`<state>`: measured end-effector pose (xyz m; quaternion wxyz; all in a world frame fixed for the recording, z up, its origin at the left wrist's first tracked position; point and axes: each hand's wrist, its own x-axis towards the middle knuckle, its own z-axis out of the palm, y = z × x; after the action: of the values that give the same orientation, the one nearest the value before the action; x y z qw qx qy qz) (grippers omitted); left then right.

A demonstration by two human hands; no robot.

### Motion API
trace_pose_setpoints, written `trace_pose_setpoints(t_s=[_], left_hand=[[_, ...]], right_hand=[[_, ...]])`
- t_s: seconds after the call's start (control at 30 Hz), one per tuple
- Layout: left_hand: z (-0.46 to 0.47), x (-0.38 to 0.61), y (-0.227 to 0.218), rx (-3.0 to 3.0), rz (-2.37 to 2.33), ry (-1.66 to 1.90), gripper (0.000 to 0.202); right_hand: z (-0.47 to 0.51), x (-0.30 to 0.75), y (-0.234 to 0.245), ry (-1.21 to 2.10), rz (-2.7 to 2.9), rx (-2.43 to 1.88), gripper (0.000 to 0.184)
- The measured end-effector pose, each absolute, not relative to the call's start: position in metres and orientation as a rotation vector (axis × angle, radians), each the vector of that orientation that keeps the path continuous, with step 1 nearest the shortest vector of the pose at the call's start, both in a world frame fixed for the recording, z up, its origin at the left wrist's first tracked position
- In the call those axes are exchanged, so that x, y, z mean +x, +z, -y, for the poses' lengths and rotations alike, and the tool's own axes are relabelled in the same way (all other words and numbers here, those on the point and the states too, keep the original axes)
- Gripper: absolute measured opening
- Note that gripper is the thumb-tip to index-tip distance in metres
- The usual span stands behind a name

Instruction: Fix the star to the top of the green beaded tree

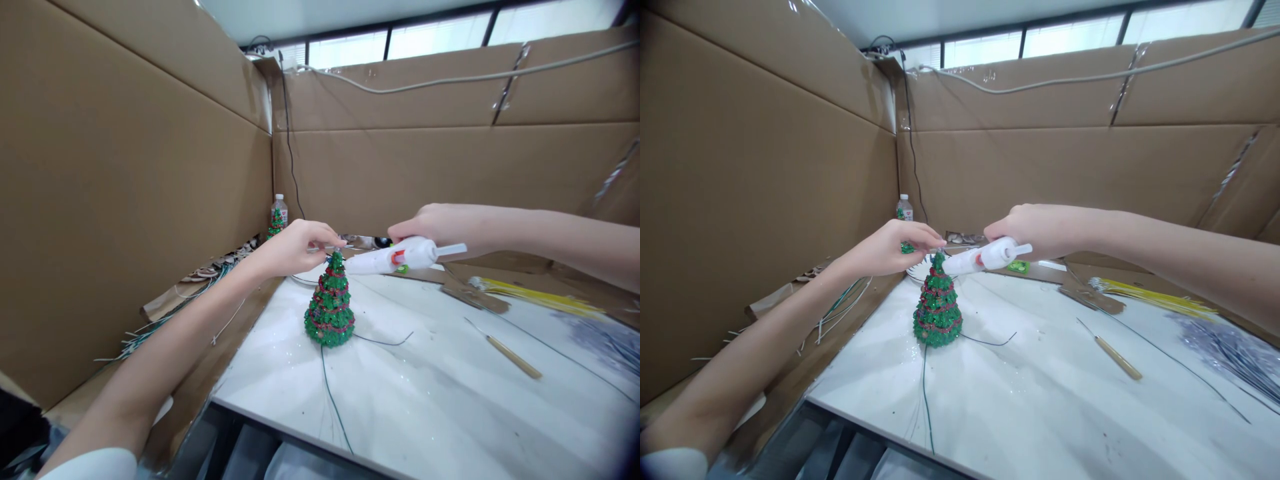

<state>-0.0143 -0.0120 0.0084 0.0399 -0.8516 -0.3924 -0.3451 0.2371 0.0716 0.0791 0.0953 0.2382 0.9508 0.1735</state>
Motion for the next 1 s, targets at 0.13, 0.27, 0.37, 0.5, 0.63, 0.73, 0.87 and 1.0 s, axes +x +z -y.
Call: trace_pose_setpoints(t_s=[0.13,0.27,0.37,0.5,0.63,0.73,0.87,1.0], left_hand=[[0.0129,-0.0143,0.0082,-2.614,1.203,-1.06,0.036],[0.0124,-0.0139,0.0081,-2.614,1.209,-1.047,0.037],[0.0118,-0.0137,0.0084,-2.616,1.207,-1.048,0.037],[0.0116,-0.0136,0.0089,-2.612,1.208,-1.048,0.037],[0.0113,-0.0136,0.0087,-2.609,1.203,-1.045,0.036],[0.0111,-0.0139,0.0087,-2.607,1.204,-1.041,0.036],[0.0117,-0.0139,0.0087,-2.604,1.204,-1.042,0.036],[0.0118,-0.0131,0.0084,-2.61,1.202,-1.04,0.036]], right_hand=[[-0.0736,0.2389,0.0784,0.537,-2.818,0.68,0.008],[-0.0738,0.2402,0.0777,0.549,-2.811,0.693,0.006],[-0.0737,0.2404,0.0775,0.548,-2.811,0.696,0.006],[-0.0746,0.2408,0.0777,0.544,-2.812,0.702,0.005],[-0.0746,0.241,0.0782,0.542,-2.823,0.688,0.006],[-0.0731,0.2407,0.0784,0.52,-2.824,0.692,0.005],[-0.0719,0.2402,0.0797,0.516,-2.827,0.685,0.004],[-0.0729,0.2404,0.0818,0.519,-2.818,0.675,0.005]])
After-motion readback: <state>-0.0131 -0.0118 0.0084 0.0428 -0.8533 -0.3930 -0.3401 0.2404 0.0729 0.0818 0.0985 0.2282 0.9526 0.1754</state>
